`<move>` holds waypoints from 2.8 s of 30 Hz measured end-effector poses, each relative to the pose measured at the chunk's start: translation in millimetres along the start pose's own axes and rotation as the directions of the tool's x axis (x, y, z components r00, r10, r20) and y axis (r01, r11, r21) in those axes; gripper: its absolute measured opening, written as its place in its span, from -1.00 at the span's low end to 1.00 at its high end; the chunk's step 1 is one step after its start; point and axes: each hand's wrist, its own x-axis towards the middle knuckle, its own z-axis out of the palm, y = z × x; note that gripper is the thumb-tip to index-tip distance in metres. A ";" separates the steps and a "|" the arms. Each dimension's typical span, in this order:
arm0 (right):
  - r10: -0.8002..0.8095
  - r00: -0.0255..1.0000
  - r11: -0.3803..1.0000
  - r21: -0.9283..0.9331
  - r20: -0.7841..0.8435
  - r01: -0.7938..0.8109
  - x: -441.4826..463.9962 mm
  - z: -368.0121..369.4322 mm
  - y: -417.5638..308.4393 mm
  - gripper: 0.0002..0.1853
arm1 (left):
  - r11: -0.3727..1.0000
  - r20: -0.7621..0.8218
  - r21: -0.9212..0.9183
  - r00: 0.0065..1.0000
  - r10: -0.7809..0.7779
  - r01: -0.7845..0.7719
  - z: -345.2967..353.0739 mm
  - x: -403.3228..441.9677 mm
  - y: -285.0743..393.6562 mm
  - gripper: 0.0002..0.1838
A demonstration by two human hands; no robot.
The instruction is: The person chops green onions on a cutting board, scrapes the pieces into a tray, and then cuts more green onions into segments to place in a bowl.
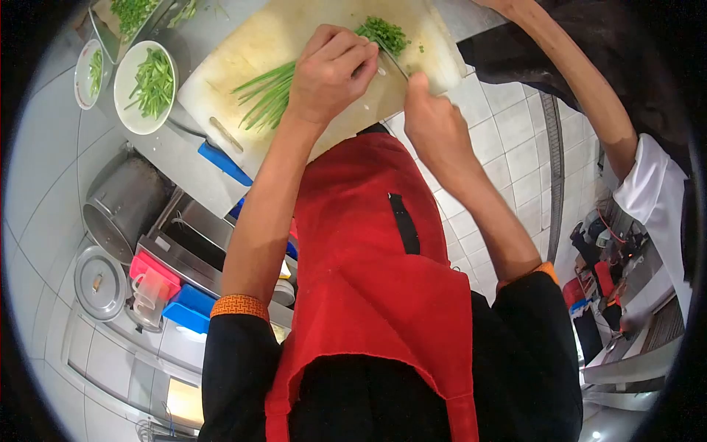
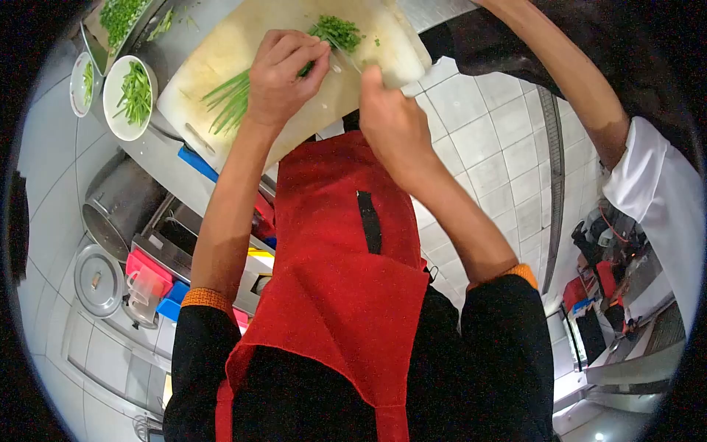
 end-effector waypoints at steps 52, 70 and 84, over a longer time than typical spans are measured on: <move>0.033 0.999 0.994 0.102 -0.018 -0.031 -66.2 30.2 21.2 -0.66 | 0.998 0.044 0.063 0.999 0.029 -0.032 -15.5 -29.8 22.9 -0.87; -0.036 0.999 0.998 0.054 -0.011 0.037 -39.7 19.4 5.3 -0.68 | 1.000 0.018 0.006 1.000 0.003 -0.003 -14.6 -31.4 21.0 -0.86; 0.035 0.996 0.982 0.180 0.077 -0.049 -69.9 7.3 14.4 -0.68 | 1.000 0.034 0.014 0.999 -0.025 0.024 -19.1 -31.0 24.3 -0.82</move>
